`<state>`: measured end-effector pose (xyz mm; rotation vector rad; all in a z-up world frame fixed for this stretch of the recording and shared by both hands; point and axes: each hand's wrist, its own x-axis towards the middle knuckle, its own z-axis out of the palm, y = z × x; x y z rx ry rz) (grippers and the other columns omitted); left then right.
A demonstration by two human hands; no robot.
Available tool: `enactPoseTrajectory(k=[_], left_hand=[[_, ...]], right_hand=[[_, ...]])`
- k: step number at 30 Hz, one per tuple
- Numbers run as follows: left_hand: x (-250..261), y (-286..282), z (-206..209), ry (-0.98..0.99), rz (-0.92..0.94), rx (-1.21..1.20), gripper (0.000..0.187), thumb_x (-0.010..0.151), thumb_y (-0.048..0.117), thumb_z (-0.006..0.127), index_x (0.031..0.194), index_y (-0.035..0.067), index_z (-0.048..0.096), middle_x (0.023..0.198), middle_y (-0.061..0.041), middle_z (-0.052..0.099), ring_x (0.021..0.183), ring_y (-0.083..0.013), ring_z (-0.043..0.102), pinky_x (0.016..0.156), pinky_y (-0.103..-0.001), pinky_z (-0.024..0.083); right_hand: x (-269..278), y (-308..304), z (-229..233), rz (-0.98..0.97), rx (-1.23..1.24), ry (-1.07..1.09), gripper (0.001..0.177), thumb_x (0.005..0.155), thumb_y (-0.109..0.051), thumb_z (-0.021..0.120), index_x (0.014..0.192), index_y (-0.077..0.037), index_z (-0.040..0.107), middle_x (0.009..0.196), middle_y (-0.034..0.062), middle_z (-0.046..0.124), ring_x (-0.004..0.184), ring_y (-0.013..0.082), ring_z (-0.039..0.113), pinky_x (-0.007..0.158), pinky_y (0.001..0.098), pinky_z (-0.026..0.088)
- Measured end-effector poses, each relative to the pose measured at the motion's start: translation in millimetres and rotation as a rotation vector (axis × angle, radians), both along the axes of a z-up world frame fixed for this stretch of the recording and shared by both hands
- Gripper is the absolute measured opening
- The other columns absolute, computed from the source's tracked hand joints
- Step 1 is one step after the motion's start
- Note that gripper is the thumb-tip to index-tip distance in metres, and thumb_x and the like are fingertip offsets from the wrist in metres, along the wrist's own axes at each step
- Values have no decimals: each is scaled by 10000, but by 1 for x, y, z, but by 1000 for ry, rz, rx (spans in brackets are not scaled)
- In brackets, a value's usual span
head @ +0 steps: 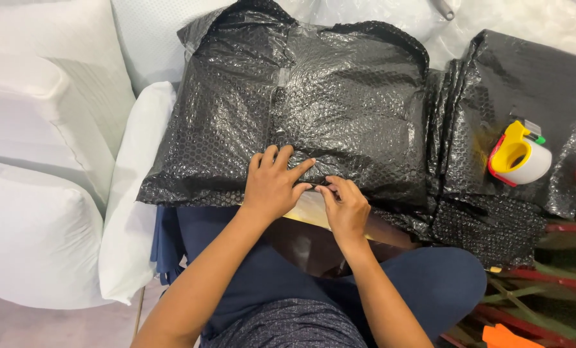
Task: Wrapping a large soft item in black bubble wrap and securing it with tape for shipping.
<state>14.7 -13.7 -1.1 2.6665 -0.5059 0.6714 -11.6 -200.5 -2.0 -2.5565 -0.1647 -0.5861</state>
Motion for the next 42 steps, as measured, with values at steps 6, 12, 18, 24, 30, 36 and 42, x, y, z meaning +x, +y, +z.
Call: enactPoseTrajectory(k=[6, 12, 18, 24, 30, 36, 42], left_hand=[[-1, -1, -2, 86, 19, -15, 439, 834, 520, 705, 1235, 342, 716, 1197, -65, 570, 1151, -346, 510, 946, -526, 403], [-1, -3, -2, 127, 38, -30, 430, 817, 518, 719, 1216, 358, 720, 1201, -51, 551, 1185, -347, 487, 956, -543, 377], [-1, -5, -1, 159, 45, -33, 422, 813, 512, 725, 1206, 358, 724, 1199, -52, 541, 1192, -341, 468, 959, -539, 361], [1, -5, -1, 186, 49, -32, 417, 805, 504, 734, 1194, 354, 732, 1202, -46, 536, 1191, -334, 457, 959, -540, 353], [0, -4, 5, 262, 46, -45, 415, 805, 484, 750, 1197, 348, 740, 1208, -42, 524, 1209, -334, 441, 976, -542, 334], [2, -2, 7, 321, 37, -71, 415, 804, 469, 769, 1199, 344, 746, 1208, -41, 529, 1224, -338, 443, 988, -550, 327], [1, -4, 5, 318, 36, -97, 430, 792, 458, 775, 1201, 326, 744, 1210, -48, 521, 1224, -341, 437, 996, -545, 318]], right_hand=[[-1, 3, 7, -33, 54, 78, 265, 767, -300, 898, 977, -218, 759, 759, -45, 708, 730, 208, 726, 630, 360, 577], [5, 1, 5, -151, 55, 166, 338, 690, -353, 939, 911, -230, 715, 751, -67, 637, 728, 212, 709, 633, 383, 573], [10, -4, 16, -162, 165, 304, 363, 657, -317, 962, 872, -181, 704, 754, -27, 613, 713, 258, 702, 634, 406, 556], [17, -9, 21, -129, 195, 404, 358, 674, -315, 953, 867, -178, 685, 763, -2, 612, 726, 272, 697, 661, 402, 541], [19, -4, 32, -158, 160, 471, 341, 702, -319, 933, 860, -171, 669, 771, 9, 614, 774, 291, 699, 699, 417, 537], [24, -1, 31, -224, 161, 530, 351, 682, -313, 933, 847, -164, 660, 783, 13, 625, 833, 295, 702, 741, 424, 536], [27, -2, 30, -251, 159, 581, 343, 686, -308, 921, 849, -160, 658, 794, 15, 630, 860, 288, 700, 765, 426, 528]])
